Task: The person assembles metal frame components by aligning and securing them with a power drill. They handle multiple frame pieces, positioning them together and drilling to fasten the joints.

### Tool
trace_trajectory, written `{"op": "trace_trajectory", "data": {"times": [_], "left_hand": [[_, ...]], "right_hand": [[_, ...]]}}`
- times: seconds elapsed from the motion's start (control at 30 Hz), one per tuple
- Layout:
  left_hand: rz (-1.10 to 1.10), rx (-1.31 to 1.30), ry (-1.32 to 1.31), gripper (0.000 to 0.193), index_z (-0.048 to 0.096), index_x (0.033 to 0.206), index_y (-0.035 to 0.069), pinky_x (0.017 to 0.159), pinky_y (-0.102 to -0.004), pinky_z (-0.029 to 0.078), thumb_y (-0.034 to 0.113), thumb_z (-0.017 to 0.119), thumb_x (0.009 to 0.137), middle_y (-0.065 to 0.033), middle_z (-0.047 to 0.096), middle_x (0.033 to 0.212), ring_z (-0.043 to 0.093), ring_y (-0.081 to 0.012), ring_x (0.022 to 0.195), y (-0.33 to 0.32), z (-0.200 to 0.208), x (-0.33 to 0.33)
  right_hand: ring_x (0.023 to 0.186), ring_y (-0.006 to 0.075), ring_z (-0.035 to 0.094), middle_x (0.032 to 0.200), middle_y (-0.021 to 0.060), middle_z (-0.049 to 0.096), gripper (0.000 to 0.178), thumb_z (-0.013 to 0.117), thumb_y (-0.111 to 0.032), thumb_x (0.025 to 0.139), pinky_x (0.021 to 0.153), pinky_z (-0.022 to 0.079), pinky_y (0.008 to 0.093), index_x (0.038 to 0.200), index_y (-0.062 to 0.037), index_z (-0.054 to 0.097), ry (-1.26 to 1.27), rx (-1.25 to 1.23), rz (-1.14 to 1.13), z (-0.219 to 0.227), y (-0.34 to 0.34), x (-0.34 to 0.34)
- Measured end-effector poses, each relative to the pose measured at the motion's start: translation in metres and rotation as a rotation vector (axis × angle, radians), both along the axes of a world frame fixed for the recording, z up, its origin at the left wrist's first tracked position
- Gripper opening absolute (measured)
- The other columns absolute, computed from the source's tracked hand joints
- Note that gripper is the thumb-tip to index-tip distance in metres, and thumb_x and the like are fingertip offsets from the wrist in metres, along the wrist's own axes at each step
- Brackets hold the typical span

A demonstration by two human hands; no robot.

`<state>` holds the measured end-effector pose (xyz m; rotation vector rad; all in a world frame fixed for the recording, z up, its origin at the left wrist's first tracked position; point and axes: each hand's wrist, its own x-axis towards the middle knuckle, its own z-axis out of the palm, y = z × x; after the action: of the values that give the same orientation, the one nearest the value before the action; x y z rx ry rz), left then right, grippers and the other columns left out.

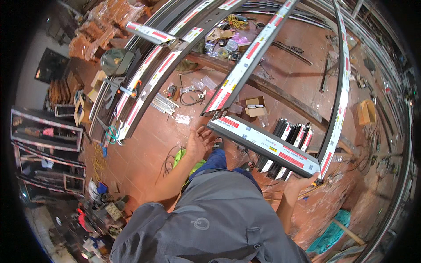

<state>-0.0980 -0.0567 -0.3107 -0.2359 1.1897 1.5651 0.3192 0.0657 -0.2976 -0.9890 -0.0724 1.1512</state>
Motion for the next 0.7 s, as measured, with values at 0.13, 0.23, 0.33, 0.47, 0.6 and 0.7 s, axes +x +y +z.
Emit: {"op": "trace_trajectory", "data": {"times": [0.13,0.23,0.33,0.47,0.6,0.7], "left_hand": [[0.125,0.145,0.045,0.05,0.051,0.145,0.011,0.07,-0.0395,0.06,0.047,0.054,0.111,-0.0081,0.065,0.11,0.072,-0.0258,0.089,0.015,-0.016,-0.001],[0.178,-0.033,0.223,0.04,0.057,0.14,0.011,0.06,-0.0364,0.06,0.037,0.059,0.11,-0.0071,0.066,0.107,0.074,-0.024,0.077,0.022,0.002,0.003],[0.251,0.045,0.24,0.023,0.062,0.125,0.01,0.057,-0.035,0.06,0.026,0.062,0.109,-0.0058,0.067,0.099,0.072,-0.0213,0.069,0.012,-0.01,0.001],[0.304,0.107,0.303,0.012,0.062,0.114,0.009,0.06,-0.034,0.061,0.019,0.063,0.108,-0.0049,0.068,0.094,0.072,-0.0202,0.07,0.008,-0.016,0.001],[0.23,0.157,0.296,0.009,0.063,0.113,0.008,0.064,-0.0324,0.062,0.014,0.064,0.107,-0.0037,0.067,0.092,0.073,-0.0187,0.073,0.011,-0.022,-0.013],[0.158,0.18,0.269,0.007,0.063,0.111,0.007,0.066,-0.0319,0.062,0.013,0.064,0.107,-0.0049,0.07,0.092,0.073,-0.0178,0.076,0.007,-0.027,-0.017]], "right_hand": [[0.134,0.0362,0.061,0.146,0.0176,0.063,0.071,0.048,-0.059,0.105,0.115,0.048,0.0537,0.148,-0.0033,0.053,0.047,0.03,0.052,-0.006,-0.01,0.004],[0.13,0.0332,0.064,0.141,0.0151,0.065,0.072,0.052,-0.062,0.102,0.111,0.051,0.0516,0.146,-0.0049,0.056,-0.032,-0.055,0.027,-0.018,-0.02,0.016],[0.133,0.0325,0.062,0.145,0.0142,0.062,0.076,0.051,-0.065,0.101,0.112,0.05,0.0516,0.148,-0.0058,0.054,-0.062,-0.062,0.103,-0.023,-0.026,0.02],[0.135,0.0326,0.06,0.147,0.0141,0.061,0.079,0.051,-0.067,0.1,0.113,0.049,0.0522,0.15,-0.0066,0.053,-0.066,-0.061,0.132,-0.012,-0.031,0.008],[0.137,0.0345,0.057,0.149,0.014,0.059,0.081,0.051,-0.069,0.098,0.114,0.048,0.0564,0.152,-0.0092,0.051,-0.071,-0.117,0.096,-0.001,-0.028,-0.013],[0.136,0.035,0.058,0.148,0.0134,0.06,0.079,0.05,-0.069,0.098,0.11,0.049,0.0599,0.152,-0.0104,0.051,-0.04,-0.122,0.103,0.006,-0.026,-0.015]]}}
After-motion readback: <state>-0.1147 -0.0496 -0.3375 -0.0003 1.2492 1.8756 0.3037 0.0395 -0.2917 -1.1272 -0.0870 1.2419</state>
